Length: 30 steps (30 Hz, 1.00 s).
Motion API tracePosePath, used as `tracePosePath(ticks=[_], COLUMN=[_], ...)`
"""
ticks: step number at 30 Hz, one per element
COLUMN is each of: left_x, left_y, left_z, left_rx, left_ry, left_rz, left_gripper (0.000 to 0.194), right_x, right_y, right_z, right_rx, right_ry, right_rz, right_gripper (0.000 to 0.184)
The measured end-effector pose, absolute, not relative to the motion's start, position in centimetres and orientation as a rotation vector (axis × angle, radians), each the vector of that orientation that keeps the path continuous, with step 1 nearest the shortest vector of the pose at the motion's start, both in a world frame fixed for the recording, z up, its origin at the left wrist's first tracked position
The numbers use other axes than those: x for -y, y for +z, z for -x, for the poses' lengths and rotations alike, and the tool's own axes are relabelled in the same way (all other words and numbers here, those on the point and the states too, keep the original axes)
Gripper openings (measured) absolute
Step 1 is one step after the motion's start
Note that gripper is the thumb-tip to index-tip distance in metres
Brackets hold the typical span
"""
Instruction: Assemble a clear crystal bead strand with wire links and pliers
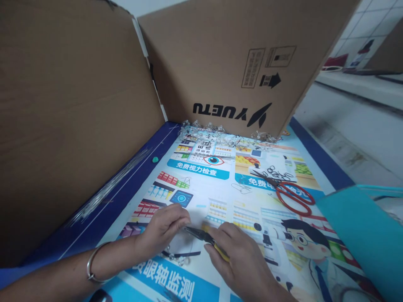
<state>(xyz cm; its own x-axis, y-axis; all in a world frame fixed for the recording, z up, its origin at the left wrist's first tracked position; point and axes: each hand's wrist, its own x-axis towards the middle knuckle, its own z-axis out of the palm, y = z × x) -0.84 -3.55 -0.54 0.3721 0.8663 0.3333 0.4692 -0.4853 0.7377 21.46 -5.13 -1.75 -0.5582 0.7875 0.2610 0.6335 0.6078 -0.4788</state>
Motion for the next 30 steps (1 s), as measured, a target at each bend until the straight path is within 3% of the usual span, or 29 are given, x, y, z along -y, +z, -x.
tracePosePath(ticks=[9, 18, 30], left_x=[3.60, 3.44, 3.34], left_y=[-0.67, -0.44, -0.18], left_z=[0.79, 0.83, 1.10], left_rx=[-1.141, -1.152, -1.021], left_ry=[0.998, 1.025, 1.085], left_rz=[-2.069, -1.991, -1.962], left_gripper=[0.018, 0.019, 0.019], right_x=[5.39, 4.82, 5.31], right_y=[-1.40, -0.89, -1.29], right_z=[-21.26, -21.55, -21.45], right_rx=[2.381, 2.319, 2.329], right_ry=[0.518, 0.826, 0.762], right_rz=[1.166, 1.231, 1.122], right_gripper=[0.027, 0.019, 0.020])
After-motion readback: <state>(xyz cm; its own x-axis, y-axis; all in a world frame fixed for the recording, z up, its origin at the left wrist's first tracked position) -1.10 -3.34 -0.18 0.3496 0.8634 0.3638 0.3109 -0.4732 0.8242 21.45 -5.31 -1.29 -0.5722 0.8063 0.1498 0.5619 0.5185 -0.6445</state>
